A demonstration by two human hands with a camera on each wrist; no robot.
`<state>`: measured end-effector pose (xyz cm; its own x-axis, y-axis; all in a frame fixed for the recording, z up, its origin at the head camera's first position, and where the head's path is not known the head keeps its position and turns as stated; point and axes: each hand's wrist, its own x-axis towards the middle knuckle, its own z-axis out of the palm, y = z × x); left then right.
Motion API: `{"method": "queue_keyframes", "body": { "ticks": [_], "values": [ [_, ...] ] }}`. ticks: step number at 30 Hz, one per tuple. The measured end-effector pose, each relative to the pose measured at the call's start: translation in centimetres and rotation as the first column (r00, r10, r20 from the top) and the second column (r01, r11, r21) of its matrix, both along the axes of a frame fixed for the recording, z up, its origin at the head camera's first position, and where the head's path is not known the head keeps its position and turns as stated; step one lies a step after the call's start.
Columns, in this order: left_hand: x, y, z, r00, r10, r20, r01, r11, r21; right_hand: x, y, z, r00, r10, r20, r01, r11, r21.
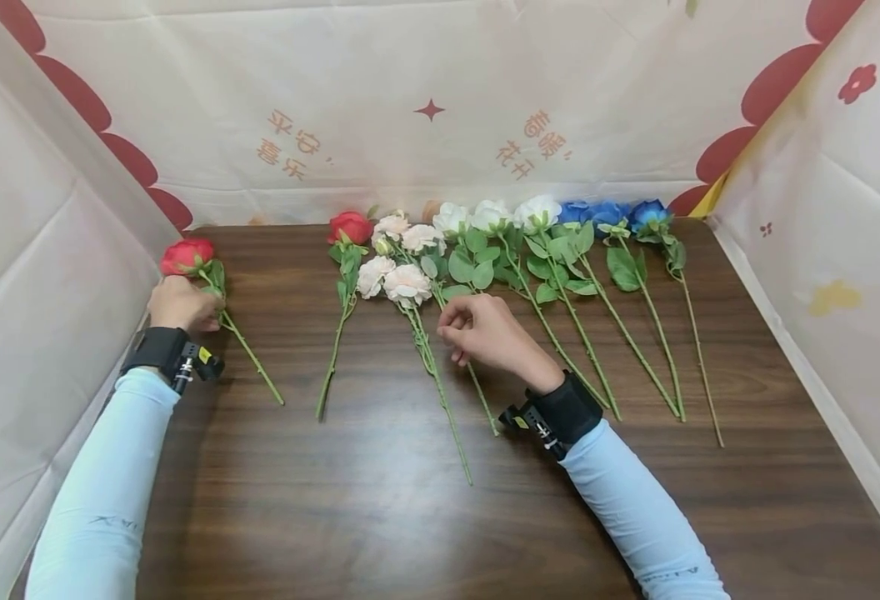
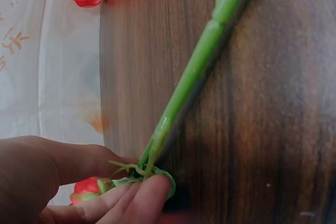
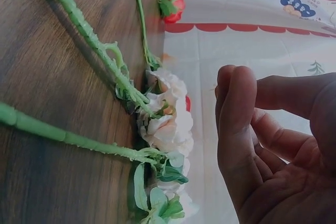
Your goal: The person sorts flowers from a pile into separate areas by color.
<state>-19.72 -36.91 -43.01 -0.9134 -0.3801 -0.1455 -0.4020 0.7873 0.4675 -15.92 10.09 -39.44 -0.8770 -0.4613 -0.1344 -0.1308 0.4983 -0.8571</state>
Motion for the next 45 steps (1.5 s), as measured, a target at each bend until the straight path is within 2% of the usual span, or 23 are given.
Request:
{"method": "queue_keyframes", "body": {
  "ticks": [8, 14, 19, 22, 27, 29, 31, 34, 36, 40, 45],
  "values": [
    [0.3, 0.1, 0.0, 0.999, 0.025, 0.021, -0.026, 0.998, 0.061, -0.2, -0.1, -0.2, 1.000, 0.008, -0.010, -0.008, 1.000, 0.018],
    [0.7, 0.1, 0.2, 0.999, -0.002, 0.039, -0.001, 0.996, 0.086, -0.1, -0.1, -0.4, 1.000, 0.012, -0.009, -0.012, 0.999, 0.035],
    [0.9, 0.0, 0.4, 0.997, -0.001, 0.071, -0.008, 0.992, 0.126, -0.1, 0.0, -0.5, 1.000, 0.016, -0.013, -0.015, 0.999, 0.038],
    [1.3, 0.2, 1.0, 0.996, -0.006, 0.085, -0.006, 0.991, 0.135, -0.1, 0.0, -0.6, 1.000, 0.019, -0.017, -0.018, 0.999, 0.040],
    [2.1, 0.6, 2.5, 0.999, -0.020, 0.050, 0.010, 0.984, 0.177, -0.2, 0.1, -0.6, 1.000, 0.020, -0.022, -0.019, 0.999, 0.037],
    [2.3, 0.9, 3.1, 0.999, -0.027, 0.029, 0.022, 0.988, 0.152, -0.3, 0.2, -0.5, 1.000, 0.016, -0.026, -0.015, 0.999, 0.030],
    [2.6, 1.3, 3.8, 0.999, -0.042, 0.008, 0.041, 0.995, 0.089, -0.4, 0.4, -0.5, 1.000, 0.009, -0.030, -0.009, 1.000, 0.021],
    [3.0, 2.4, 4.8, 0.997, -0.070, -0.025, 0.071, 0.996, 0.059, -0.5, 0.7, -0.3, 0.999, -0.002, -0.035, 0.002, 1.000, 0.016],
    [3.2, 3.4, 5.3, 0.995, -0.091, -0.046, 0.094, 0.993, 0.071, -0.5, 0.7, -0.3, 1.000, -0.006, -0.030, 0.007, 1.000, 0.018],
    [3.7, 6.4, 5.7, 0.989, -0.118, -0.086, 0.132, 0.976, 0.172, -0.5, 0.7, -0.2, 1.000, -0.011, -0.028, 0.012, 1.000, 0.020],
    [4.2, 11.1, 5.6, 0.977, -0.169, -0.130, 0.200, 0.938, 0.284, -0.4, 0.5, -0.4, 0.999, -0.018, -0.046, 0.018, 1.000, 0.001]
  ]
}}
